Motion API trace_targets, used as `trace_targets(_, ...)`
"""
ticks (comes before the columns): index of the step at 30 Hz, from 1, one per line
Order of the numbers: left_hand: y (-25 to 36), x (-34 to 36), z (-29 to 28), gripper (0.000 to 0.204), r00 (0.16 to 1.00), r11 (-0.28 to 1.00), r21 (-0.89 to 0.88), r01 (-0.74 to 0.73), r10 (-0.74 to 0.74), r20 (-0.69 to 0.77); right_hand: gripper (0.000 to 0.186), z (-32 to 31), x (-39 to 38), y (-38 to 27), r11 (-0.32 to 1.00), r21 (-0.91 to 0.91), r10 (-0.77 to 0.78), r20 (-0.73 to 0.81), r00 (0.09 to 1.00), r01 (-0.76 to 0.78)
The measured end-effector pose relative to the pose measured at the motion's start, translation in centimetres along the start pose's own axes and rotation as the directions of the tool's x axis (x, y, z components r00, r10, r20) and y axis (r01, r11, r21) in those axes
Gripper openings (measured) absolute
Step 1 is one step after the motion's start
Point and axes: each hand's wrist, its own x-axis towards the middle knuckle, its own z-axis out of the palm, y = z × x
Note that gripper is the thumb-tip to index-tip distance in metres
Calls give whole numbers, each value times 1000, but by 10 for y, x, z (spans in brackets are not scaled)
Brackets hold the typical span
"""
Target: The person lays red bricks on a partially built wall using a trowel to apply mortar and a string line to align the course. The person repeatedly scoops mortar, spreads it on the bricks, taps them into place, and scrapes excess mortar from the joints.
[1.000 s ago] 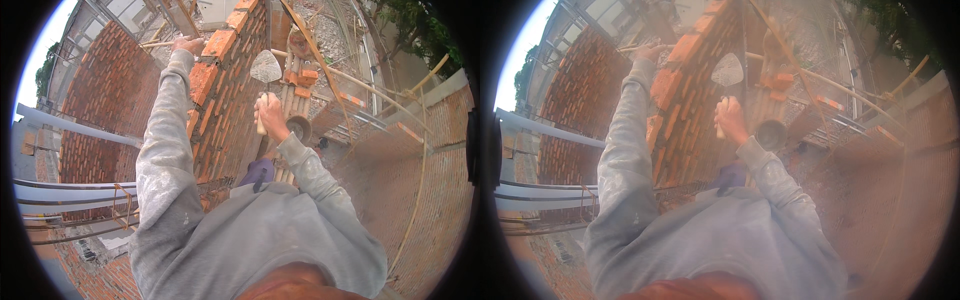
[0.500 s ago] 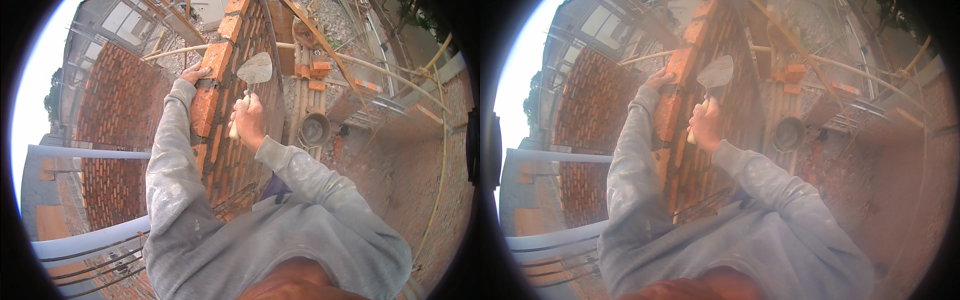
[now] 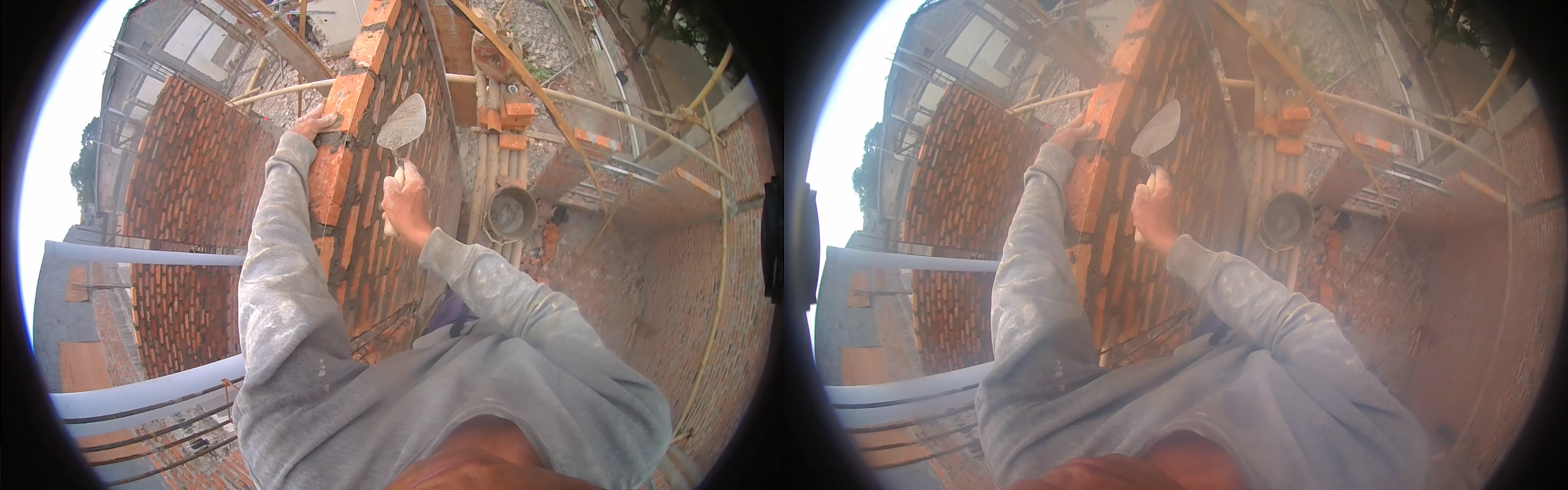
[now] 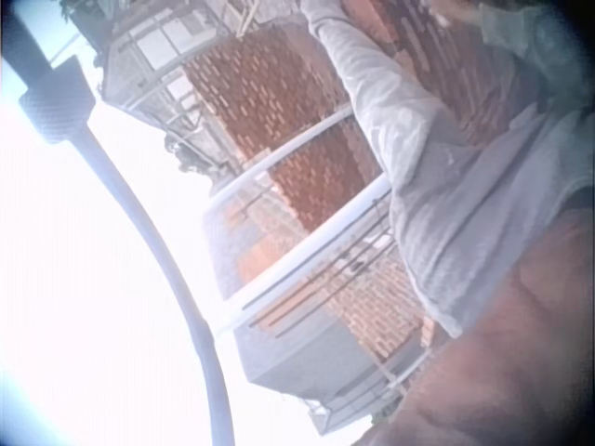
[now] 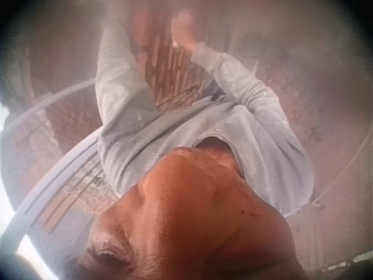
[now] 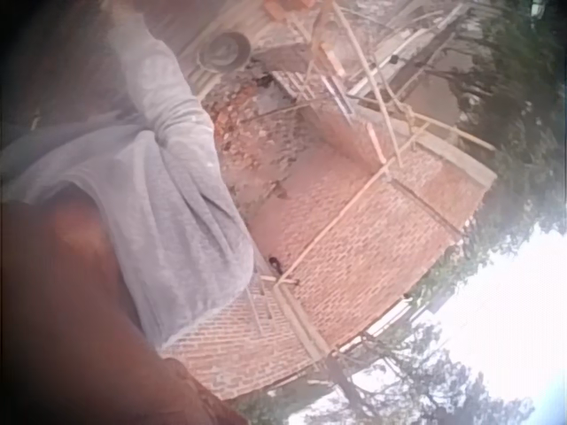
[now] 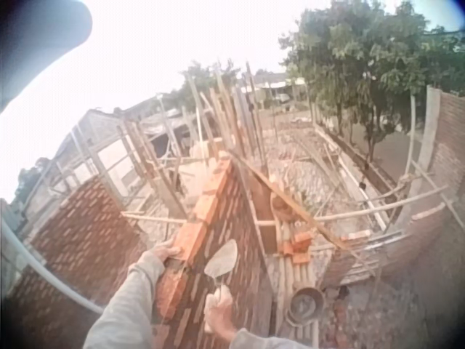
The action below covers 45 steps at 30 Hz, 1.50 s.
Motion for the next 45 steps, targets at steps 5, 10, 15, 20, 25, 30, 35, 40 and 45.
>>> trace_targets(5,-1,3,2,84,1000,993,-118,-27,28,3,64,-20,31,10,941,-291,-180,1,984,173)
trace_targets(10,-1,0,5,86,999,986,-165,28,-31,-14,55,0,36,-6,817,-461,-208,323,923,345)
trace_targets(15,12,-8,9,81,1000,979,-206,8,-5,16,45,-27,-95,-3,771,-545,113,627,771,330)
trace_targets(20,5,-8,10,78,999,959,-284,15,-4,38,61,-141,-103,1,859,-302,-56,747,662,414)
trace_targets(25,-6,12,-3,81,999,987,-160,19,-12,46,20,-252,-82,19,778,-628,289,392,874,24)
trace_targets(30,16,24,-21,78,986,997,-69,-30,18,-164,15,-322,-97,59,809,-573,263,153,953,-131)
trace_targets(35,64,58,-53,49,905,987,-156,-30,-40,-425,16,-351,-82,86,811,-433,458,49,888,-394)
trace_targets(40,101,130,-94,37,849,940,-282,-191,14,-528,23,-352,-29,85,879,-385,324,51,945,-281)
trace_targets(45,105,204,-88,42,860,949,-187,-255,135,-491,36,-367,33,94,633,-626,539,-65,839,-455)
